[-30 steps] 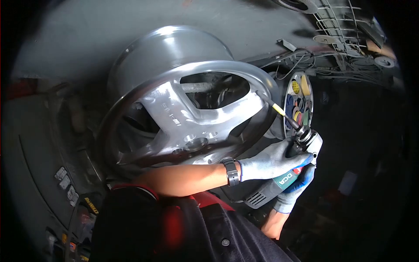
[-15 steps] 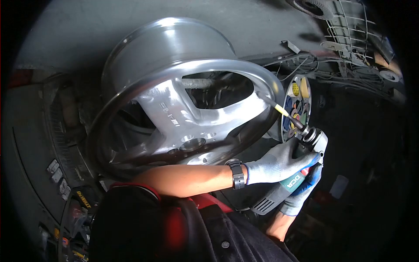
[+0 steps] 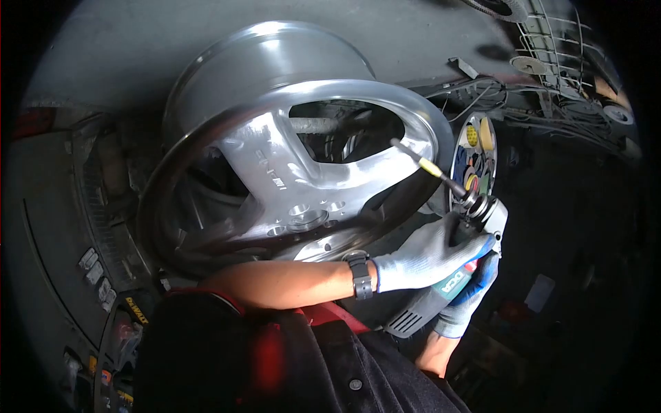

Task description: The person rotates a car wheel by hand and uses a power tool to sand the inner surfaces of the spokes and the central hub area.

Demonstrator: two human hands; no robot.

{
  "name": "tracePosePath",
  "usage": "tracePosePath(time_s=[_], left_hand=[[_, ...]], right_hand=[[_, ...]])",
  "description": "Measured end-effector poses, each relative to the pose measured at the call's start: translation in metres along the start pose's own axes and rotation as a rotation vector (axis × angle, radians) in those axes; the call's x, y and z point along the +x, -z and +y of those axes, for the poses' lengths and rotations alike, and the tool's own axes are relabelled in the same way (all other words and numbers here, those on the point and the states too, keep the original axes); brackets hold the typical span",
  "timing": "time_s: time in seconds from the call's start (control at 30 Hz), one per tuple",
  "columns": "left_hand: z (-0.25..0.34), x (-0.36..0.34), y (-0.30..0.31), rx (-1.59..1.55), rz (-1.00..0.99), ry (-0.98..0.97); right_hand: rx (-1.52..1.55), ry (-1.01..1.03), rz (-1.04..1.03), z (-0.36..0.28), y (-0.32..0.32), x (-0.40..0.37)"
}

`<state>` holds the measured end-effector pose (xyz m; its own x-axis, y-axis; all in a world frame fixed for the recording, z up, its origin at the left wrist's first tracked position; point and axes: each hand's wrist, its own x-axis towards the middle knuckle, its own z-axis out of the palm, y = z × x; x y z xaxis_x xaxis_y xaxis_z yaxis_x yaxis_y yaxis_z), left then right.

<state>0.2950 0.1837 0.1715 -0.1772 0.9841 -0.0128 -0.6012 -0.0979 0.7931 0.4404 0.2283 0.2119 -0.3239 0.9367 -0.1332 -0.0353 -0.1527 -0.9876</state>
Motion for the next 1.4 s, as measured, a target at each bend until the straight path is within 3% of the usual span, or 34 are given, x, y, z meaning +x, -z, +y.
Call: tracePosePath(time_s=[0.03,0.13,0.2,0.3,0.4,0.47,0.53,0.67,0.73,0.8,0.9,1.0,1.17,1.27,1.3,1.4], left_hand=[[0.001,0.002,0.001,0.019,-0.021,0.026],[-0.002,0.002,-0.002,0.030,-0.015,0.024],[-0.007,0.001,-0.004,0.018,0.010,-0.001],[-0.008,-0.008,-0.001,0.025,0.099,-0.012],[-0.007,-0.014,-0.003,0.027,0.153,-0.008],[-0.006,-0.008,-0.002,0.053,0.151,-0.035],[0.000,-0.001,0.000,0.010,0.047,-0.041],[0.005,0.008,0.003,0.007,-0.096,0.057],[-0.001,0.006,0.002,-0.007,-0.069,0.030],[-0.005,0.000,0.000,-0.024,-0.040,0.006],[-0.008,-0.014,0.001,-0.033,0.059,-0.042],[-0.006,-0.016,0.000,0.035,0.088,-0.017],[0.005,0.009,0.005,-0.034,-0.119,0.059],[0.003,0.006,0.006,-0.032,-0.115,0.011],[0.000,0.002,0.005,-0.048,-0.082,-0.007],[-0.003,-0.017,0.010,0.038,-0.041,0.060]], right_hand=[[0.036,-0.012,0.077,-0.002,-0.009,-0.002],[-0.051,0.033,0.010,-0.003,-0.008,-0.003],[-0.309,0.055,-0.057,-0.009,-0.001,-0.005],[-0.164,-0.037,-0.138,-0.005,-0.002,-0.002],[-0.229,-0.115,0.006,-0.010,-0.022,-0.002],[-0.194,-0.085,-0.012,-0.007,-0.012,-0.001],[-0.230,0.026,-0.062,-0.009,-0.012,-0.005],[-0.083,-0.005,0.127,-0.011,-0.023,-0.009],[-0.248,0.067,0.010,-0.011,-0.019,-0.009],[-0.296,0.009,-0.064,-0.008,-0.007,-0.004],[-0.171,0.000,-0.169,-0.008,-0.014,-0.010],[-0.255,-0.063,-0.104,-0.009,-0.008,-0.009],[-0.123,0.003,0.062,0.000,-0.003,-0.009],[-0.239,0.077,-0.019,-0.002,-0.006,-0.007],[-0.200,0.053,0.040,0.000,-0.010,-0.009],[-0.230,-0.020,-0.034,0.000,-0.015,-0.018]])
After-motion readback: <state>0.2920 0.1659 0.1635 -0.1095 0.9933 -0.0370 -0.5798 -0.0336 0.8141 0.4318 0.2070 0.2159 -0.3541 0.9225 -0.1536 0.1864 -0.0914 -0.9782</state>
